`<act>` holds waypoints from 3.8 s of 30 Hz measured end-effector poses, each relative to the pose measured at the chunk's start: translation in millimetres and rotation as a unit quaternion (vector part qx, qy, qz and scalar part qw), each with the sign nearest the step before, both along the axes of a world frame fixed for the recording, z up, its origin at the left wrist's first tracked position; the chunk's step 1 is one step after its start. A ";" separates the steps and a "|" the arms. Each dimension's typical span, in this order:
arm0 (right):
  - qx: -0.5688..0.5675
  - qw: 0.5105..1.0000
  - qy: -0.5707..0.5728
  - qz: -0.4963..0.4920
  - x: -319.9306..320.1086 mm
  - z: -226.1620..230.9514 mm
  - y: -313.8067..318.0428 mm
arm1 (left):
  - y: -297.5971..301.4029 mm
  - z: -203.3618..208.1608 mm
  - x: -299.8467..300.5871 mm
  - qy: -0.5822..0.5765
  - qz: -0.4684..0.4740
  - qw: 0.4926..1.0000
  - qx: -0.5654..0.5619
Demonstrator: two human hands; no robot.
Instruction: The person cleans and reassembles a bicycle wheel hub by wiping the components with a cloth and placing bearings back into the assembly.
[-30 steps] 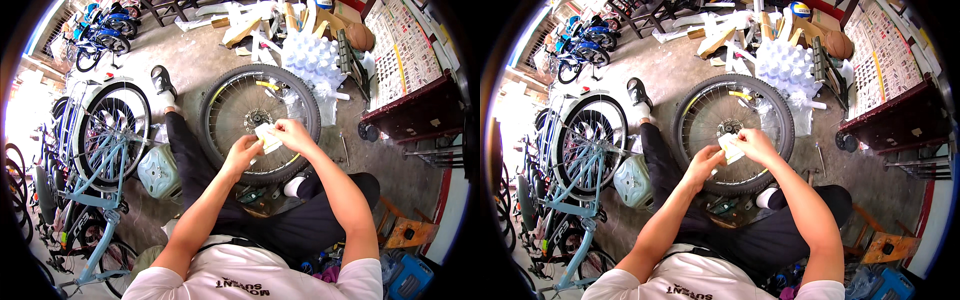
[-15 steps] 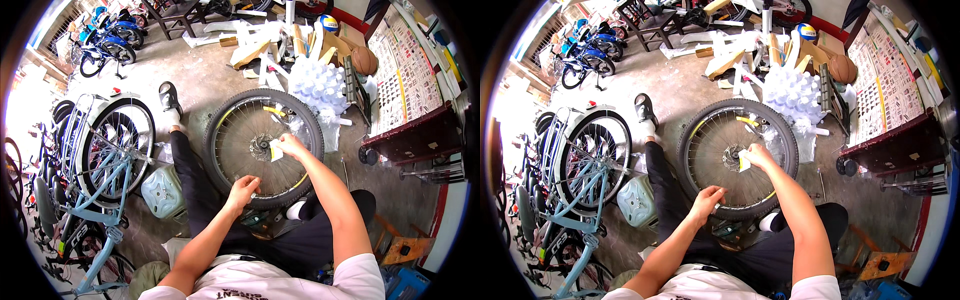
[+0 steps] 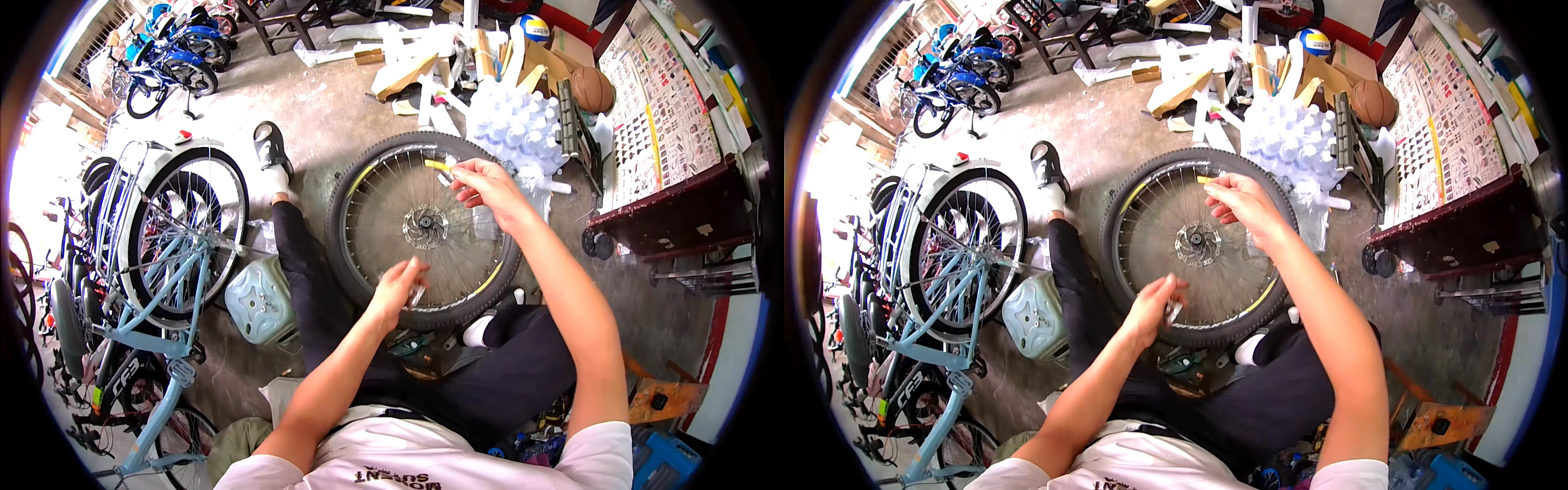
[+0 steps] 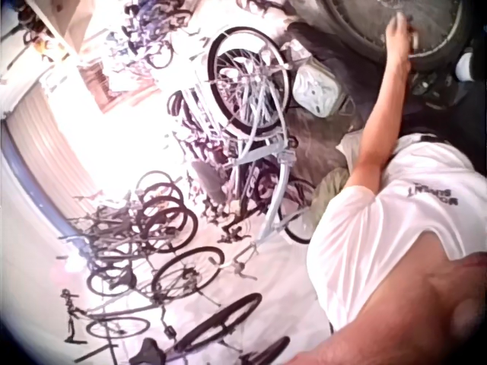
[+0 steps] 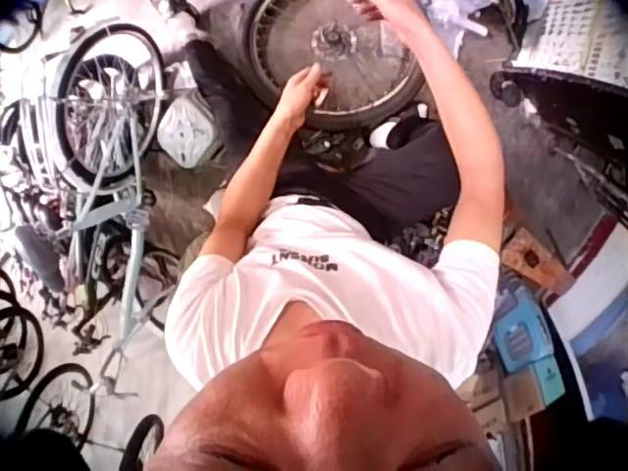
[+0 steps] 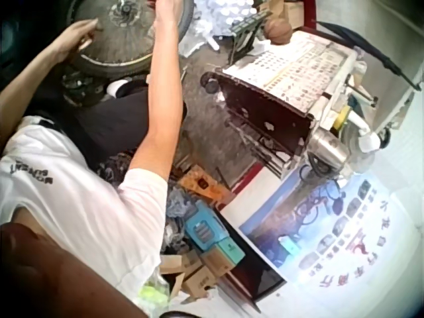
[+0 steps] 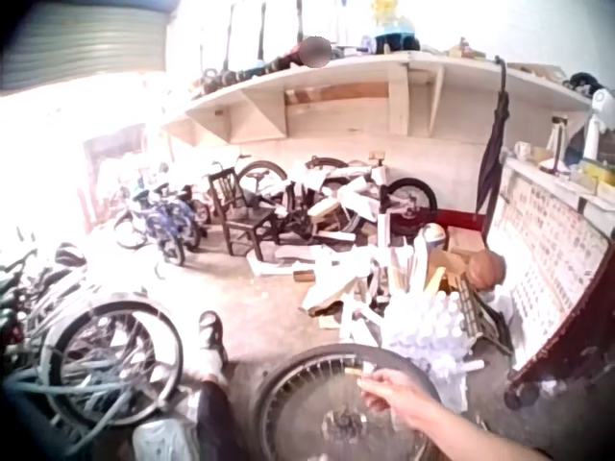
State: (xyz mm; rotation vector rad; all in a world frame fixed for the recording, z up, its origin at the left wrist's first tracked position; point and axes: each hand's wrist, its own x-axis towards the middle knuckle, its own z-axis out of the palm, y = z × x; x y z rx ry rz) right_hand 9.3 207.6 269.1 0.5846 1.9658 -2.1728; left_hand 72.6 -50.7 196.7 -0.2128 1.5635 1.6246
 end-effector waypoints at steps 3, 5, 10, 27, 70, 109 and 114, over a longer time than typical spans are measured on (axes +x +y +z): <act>0.042 0.995 0.022 0.084 31.7 39.7 -20.6 | 4.6 18.9 -14.8 0.004 0.034 0.999 0.040; 0.043 0.994 0.049 0.087 55.8 48.1 -22.5 | 19.9 44.7 -22.6 0.014 0.046 0.992 0.119; 0.076 0.993 0.083 0.040 86.9 15.5 -35.1 | 42.4 80.4 -26.7 0.036 0.089 0.959 0.266; 0.064 0.984 0.168 0.005 96.8 18.2 -30.9 | 64.0 87.2 -8.2 0.126 0.108 0.959 0.230; 0.435 0.821 0.312 0.197 92.3 20.8 -25.5 | 51.4 86.1 -5.0 0.540 -0.041 0.828 -0.148; 0.104 0.965 0.112 0.212 84.8 8.5 -22.9 | 55.2 72.0 -8.1 0.370 0.129 0.920 -0.004; 0.105 0.961 0.129 0.220 85.5 5.5 -23.6 | 53.6 79.7 -7.7 0.280 0.096 0.955 0.032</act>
